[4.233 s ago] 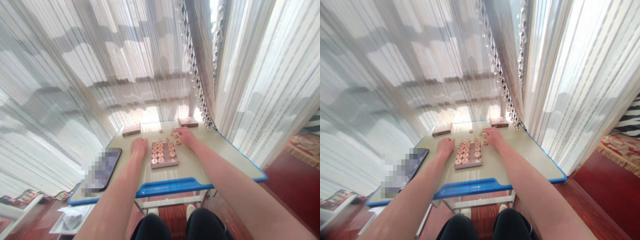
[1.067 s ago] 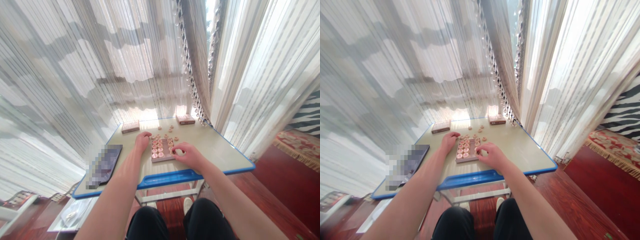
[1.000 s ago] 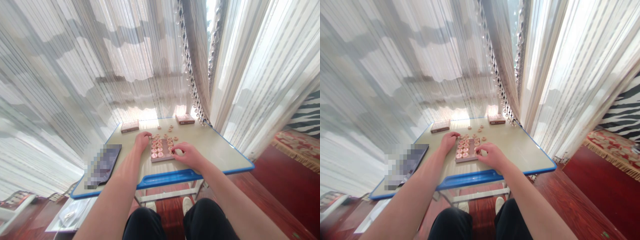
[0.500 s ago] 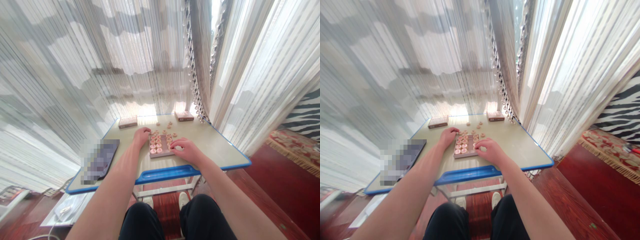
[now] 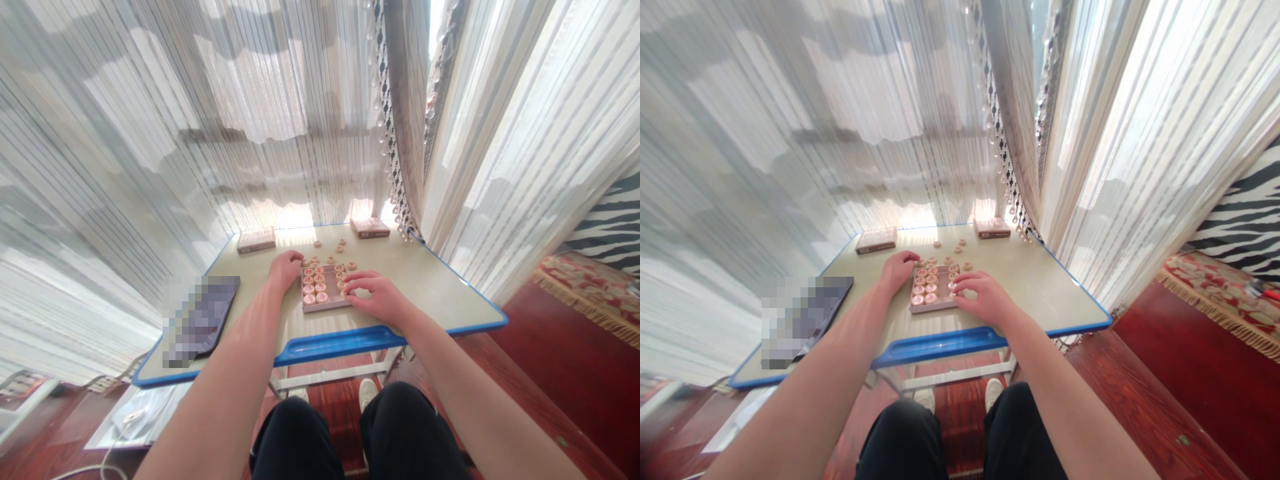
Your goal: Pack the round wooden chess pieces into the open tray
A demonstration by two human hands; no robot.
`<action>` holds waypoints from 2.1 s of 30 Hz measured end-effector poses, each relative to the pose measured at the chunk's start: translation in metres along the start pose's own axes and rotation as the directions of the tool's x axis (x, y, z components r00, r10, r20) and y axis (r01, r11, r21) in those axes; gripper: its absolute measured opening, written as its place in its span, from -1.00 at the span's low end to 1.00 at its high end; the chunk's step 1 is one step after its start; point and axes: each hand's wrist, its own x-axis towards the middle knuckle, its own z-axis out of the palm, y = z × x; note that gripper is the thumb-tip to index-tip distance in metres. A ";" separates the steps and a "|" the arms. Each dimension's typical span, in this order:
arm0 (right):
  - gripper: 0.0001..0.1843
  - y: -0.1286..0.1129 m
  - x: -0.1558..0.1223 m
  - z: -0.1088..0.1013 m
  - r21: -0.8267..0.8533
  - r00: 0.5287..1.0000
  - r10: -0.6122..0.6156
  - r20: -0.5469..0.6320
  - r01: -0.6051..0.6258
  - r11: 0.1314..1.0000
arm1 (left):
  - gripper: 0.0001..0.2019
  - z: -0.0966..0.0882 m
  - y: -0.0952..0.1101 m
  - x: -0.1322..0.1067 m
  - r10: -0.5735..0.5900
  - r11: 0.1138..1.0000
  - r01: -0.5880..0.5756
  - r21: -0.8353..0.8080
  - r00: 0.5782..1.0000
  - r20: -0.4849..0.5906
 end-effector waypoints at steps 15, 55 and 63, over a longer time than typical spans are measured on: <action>-0.75 -0.002 0.003 -0.003 -0.128 0.998 -0.034 0.053 0.041 0.991 | -0.72 -0.001 0.003 0.000 -0.017 1.000 0.017 0.018 1.000 0.013; -0.88 -0.005 0.000 0.001 -0.093 0.997 -0.040 -0.061 0.034 0.995 | -0.70 -0.006 0.009 -0.004 0.036 0.993 -0.034 0.114 0.999 -0.017; -0.88 0.001 0.004 0.001 -0.102 0.995 0.023 -0.101 -0.034 0.994 | -0.68 -0.005 0.008 -0.005 0.044 0.997 -0.043 0.066 0.999 -0.016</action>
